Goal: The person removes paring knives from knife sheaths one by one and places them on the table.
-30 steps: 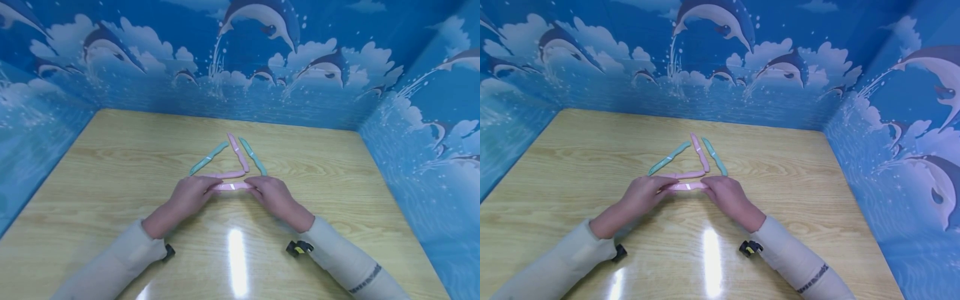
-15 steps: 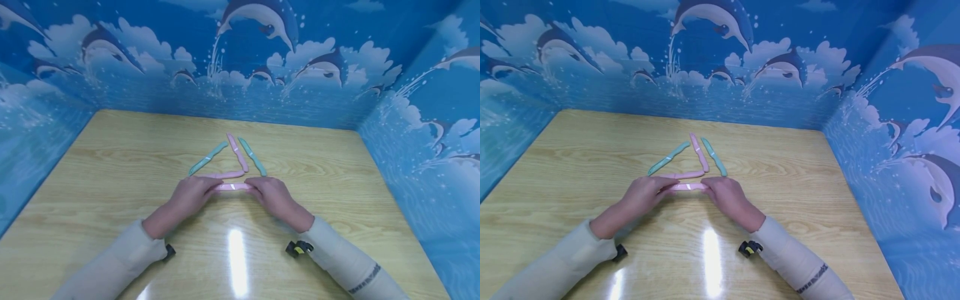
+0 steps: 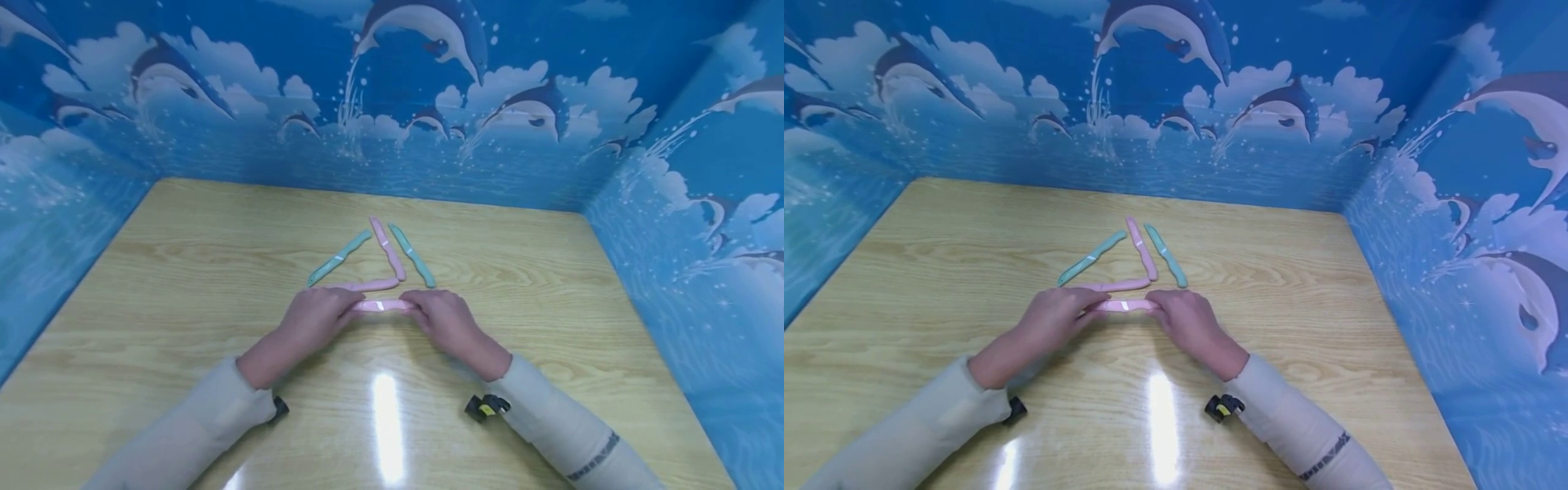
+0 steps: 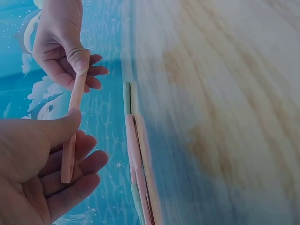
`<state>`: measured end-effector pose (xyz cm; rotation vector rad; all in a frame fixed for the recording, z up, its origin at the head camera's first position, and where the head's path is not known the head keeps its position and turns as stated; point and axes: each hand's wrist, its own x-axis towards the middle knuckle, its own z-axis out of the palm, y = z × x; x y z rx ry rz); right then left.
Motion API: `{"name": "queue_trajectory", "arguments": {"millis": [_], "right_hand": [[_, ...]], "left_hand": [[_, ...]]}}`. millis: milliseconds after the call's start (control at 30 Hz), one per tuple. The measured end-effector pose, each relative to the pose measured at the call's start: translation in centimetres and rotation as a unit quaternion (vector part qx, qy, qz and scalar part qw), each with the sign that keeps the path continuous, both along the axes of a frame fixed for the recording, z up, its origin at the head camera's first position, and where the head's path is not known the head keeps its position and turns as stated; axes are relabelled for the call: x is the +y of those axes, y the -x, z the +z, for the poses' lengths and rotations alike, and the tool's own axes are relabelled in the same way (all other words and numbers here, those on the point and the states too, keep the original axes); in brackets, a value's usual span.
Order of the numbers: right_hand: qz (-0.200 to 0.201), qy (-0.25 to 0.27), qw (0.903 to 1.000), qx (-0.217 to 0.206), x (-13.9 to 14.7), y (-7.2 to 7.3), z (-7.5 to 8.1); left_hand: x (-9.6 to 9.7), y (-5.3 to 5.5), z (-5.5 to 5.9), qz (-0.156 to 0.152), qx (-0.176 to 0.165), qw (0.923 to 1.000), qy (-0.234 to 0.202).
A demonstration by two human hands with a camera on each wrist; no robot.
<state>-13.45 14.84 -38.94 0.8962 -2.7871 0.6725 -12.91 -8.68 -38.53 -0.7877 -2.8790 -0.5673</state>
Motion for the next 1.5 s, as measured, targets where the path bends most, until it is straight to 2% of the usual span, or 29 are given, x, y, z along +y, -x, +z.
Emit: {"name": "queue_trajectory", "arguments": {"millis": [200,433,633,967,1200,1500], "right_hand": [[0.000,0.003,1.0000,0.002,-0.10,-0.02,-0.04],[0.011,0.013,0.9998,0.006,0.18,0.05,-0.04],[0.005,0.001,1.0000,-0.003,0.24,0.04,-0.25],[0.005,0.005,1.0000,-0.004,0.35,0.06,-0.40],[-0.002,0.007,0.9999,-0.009,0.29,-0.05,-0.40],[-0.001,0.022,0.9998,0.000,0.18,0.00,-0.48]], "left_hand": [[-0.10,-0.05,-0.15,0.008,-0.001,0.9999,-0.010],[-0.16,-0.09,-0.51,-0.015,0.018,0.9994,-0.024],[-0.23,-0.15,-0.57,-0.013,0.006,0.9997,-0.022],[-0.25,-0.12,-0.88,-0.029,0.030,0.9991,-0.010],[-0.27,-0.26,-0.95,-0.013,0.015,0.9998,-0.007],[-0.22,-0.30,-0.80,0.003,0.024,0.9994,-0.025]]}}
